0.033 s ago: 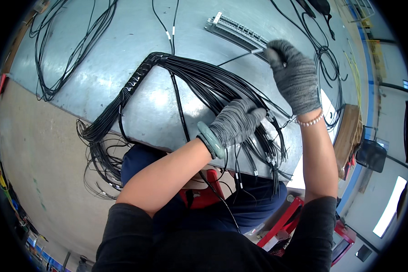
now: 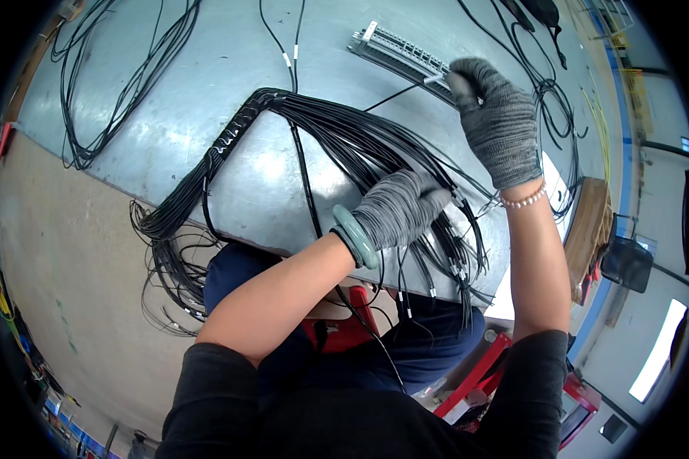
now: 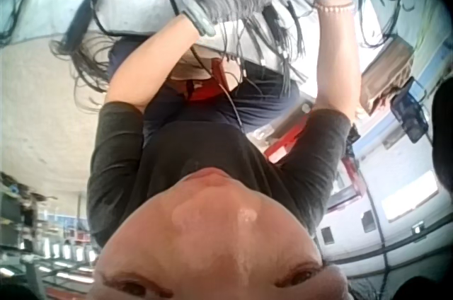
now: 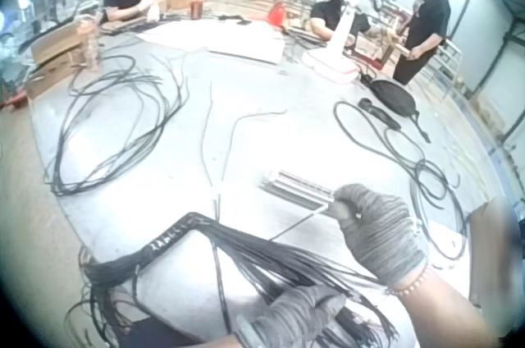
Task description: The person organizes a bundle of black cables on a metal workbench. They separate the cables, align the white connectors, and arrange them into neat groups. The person then gathers the organized cables and places them into a clear plastic bag.
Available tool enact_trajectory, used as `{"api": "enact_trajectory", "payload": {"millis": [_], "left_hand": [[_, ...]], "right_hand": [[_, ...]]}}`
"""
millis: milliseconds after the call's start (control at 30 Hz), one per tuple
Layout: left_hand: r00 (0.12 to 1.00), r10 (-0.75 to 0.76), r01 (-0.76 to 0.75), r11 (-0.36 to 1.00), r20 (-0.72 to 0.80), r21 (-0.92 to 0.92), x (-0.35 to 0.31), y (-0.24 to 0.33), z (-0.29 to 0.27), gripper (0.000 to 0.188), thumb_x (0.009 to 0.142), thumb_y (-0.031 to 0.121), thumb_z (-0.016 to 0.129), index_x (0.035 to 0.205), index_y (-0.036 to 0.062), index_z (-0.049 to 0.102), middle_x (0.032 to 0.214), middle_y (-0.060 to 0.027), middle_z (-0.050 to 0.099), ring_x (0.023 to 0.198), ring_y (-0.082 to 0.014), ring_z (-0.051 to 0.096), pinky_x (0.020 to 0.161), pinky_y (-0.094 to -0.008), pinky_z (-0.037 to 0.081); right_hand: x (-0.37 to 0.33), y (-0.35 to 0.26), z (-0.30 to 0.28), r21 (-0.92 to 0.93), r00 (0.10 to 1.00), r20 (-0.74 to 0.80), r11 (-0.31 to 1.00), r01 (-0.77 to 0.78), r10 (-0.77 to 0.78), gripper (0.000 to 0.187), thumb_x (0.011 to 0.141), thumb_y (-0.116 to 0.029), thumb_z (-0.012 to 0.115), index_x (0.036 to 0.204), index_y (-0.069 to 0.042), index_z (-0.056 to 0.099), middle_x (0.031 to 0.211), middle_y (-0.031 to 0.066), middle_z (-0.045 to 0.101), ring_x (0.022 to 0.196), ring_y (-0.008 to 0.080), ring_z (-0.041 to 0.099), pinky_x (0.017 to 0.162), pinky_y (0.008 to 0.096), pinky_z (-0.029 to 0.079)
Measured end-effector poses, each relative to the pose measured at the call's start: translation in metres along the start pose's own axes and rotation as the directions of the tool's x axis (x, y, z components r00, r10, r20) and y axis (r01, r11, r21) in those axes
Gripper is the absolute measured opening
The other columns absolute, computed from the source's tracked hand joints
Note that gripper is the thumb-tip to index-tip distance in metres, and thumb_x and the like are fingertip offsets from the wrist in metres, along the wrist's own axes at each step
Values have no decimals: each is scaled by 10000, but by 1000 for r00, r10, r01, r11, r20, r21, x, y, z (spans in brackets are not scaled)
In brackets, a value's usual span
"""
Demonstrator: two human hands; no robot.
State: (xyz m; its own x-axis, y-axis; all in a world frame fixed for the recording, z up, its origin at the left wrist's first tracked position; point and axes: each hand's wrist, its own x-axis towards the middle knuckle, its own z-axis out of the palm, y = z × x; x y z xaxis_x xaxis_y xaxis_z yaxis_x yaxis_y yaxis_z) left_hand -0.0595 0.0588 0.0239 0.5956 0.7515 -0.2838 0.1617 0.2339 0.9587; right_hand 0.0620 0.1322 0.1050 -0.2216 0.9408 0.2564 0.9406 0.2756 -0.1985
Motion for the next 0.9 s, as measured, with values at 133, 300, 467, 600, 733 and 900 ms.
{"api": "enact_trajectory", "payload": {"millis": [133, 300, 467, 600, 733, 900], "left_hand": [[709, 465, -387, 885, -530, 259, -5, 15, -31, 234, 822, 143, 597, 1023, 24, 590, 879, -77, 634, 745, -159, 600, 670, -295, 498], [581, 548, -408, 836, -602, 367, 3, 21, -60, 476, 802, 141, 632, 1236, 55, 455, 1047, -86, 595, 718, -145, 591, 632, -278, 507], [618, 506, -342, 862, -601, 374, 11, 26, -62, 297, 865, 262, 581, 1076, 55, 610, 859, -98, 655, 729, -183, 617, 683, -305, 505], [631, 469, -296, 882, -618, 367, 13, 22, -71, 301, 886, 305, 545, 1006, 49, 648, 872, -113, 659, 750, -220, 626, 736, -317, 494], [684, 397, -102, 883, -613, 458, 14, 9, -88, 299, 894, 323, 531, 1039, 87, 643, 830, -104, 654, 734, -190, 618, 751, -306, 489], [702, 340, 96, 825, -625, 557, 12, -1, -105, 400, 881, 422, 507, 1059, 82, 623, 889, -129, 647, 856, -243, 616, 824, -352, 469]], "right_hand": [[8, -21, 1, 31, 958, -202, 976, 215, -204, 151, 831, -212, 606, 914, -89, 638, 781, 76, 664, 687, 226, 647, 635, 318, 511], [5, -34, -6, 116, 959, -148, 959, 258, -240, 135, 811, -158, 633, 924, -86, 647, 790, 74, 665, 666, 200, 647, 610, 281, 515], [9, -40, -19, 134, 953, -77, 945, 300, -292, 142, 818, -170, 635, 921, -74, 653, 769, 68, 670, 641, 161, 649, 565, 255, 514], [23, -39, -25, 62, 930, -114, 932, 358, -350, 133, 822, -175, 636, 919, -86, 656, 797, 58, 678, 647, 147, 651, 576, 250, 526], [30, -43, -26, 84, 942, -190, 951, 297, -277, 129, 806, -135, 633, 907, -55, 644, 781, 69, 658, 695, 134, 623, 638, 251, 500], [33, -59, -30, 183, 961, -262, 973, 138, -87, 42, 756, -32, 627, 794, -26, 644, 671, 88, 621, 594, 133, 587, 558, 247, 460]]}}
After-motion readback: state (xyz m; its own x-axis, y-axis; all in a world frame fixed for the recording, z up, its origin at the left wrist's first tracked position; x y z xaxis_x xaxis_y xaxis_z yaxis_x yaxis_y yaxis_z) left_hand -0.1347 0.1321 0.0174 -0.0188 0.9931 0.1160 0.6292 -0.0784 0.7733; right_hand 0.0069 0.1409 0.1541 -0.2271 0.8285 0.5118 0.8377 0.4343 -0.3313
